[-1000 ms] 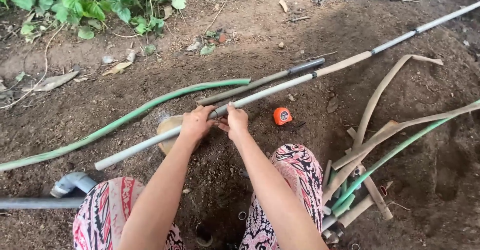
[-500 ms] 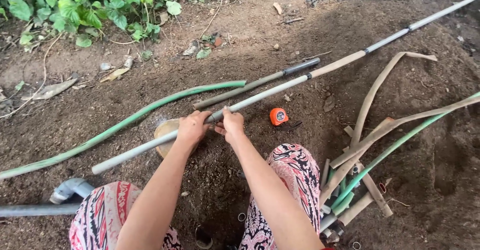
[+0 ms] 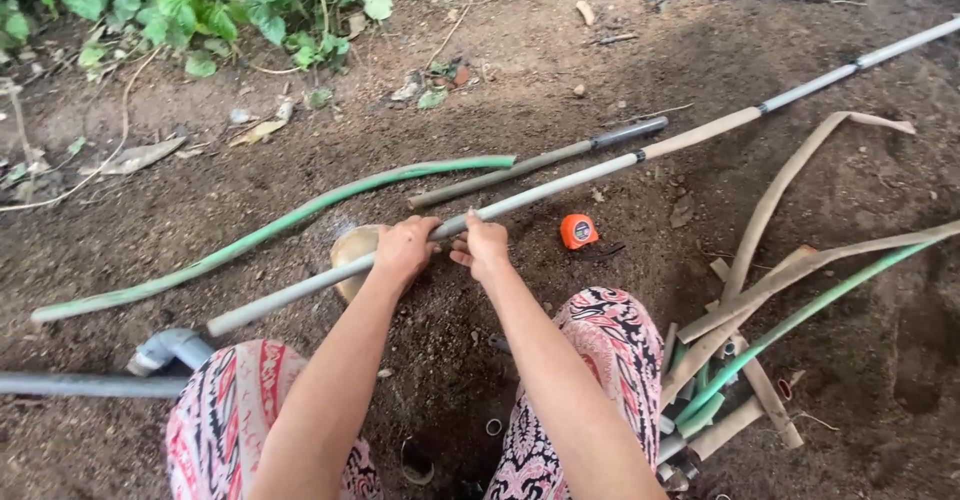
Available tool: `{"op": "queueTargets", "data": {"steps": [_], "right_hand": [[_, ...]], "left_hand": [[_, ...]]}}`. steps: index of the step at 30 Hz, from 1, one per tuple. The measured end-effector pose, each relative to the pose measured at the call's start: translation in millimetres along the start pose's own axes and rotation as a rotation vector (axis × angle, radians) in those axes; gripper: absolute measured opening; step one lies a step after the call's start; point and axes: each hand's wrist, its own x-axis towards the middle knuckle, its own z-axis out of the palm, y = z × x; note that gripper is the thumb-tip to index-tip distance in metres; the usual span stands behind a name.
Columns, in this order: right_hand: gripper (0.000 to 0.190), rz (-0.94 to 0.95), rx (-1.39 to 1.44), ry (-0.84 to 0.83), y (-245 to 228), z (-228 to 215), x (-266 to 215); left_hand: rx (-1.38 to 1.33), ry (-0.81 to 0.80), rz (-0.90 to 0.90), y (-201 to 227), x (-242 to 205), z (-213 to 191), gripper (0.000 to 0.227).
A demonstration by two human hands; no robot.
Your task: Joining PVC pipes together using black tape on a dirt surface.
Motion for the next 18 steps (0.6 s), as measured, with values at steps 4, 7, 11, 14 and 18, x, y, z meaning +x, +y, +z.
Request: {"op": "queueTargets", "data": {"steps": [4, 7, 11, 14, 18], "right_hand": [[0.053, -0.001, -0.042, 0.003, -1, 0, -4], [0.049, 0.000, -0.074, 0.001, 2, -1, -1], [0.045, 0.001, -0.103, -0.029, 6, -2, 3], [0.044, 0.005, -0.133, -0.031, -3, -1, -12], [0.043, -0.004, -0.156, -0.033, 5, -4, 0]], "left_hand": [[0.002, -0.019, 0.016, -1, 3, 4, 0.041], [0.023, -0.006, 0.014, -7, 13, 20, 0.041], [0.038, 0.000, -0.001, -12, 22, 31, 0.042], [0.023, 0.012, 0.013, -10, 16, 24, 0.042], [0.022, 0.011, 0.017, -2, 3, 7, 0.040]]}}
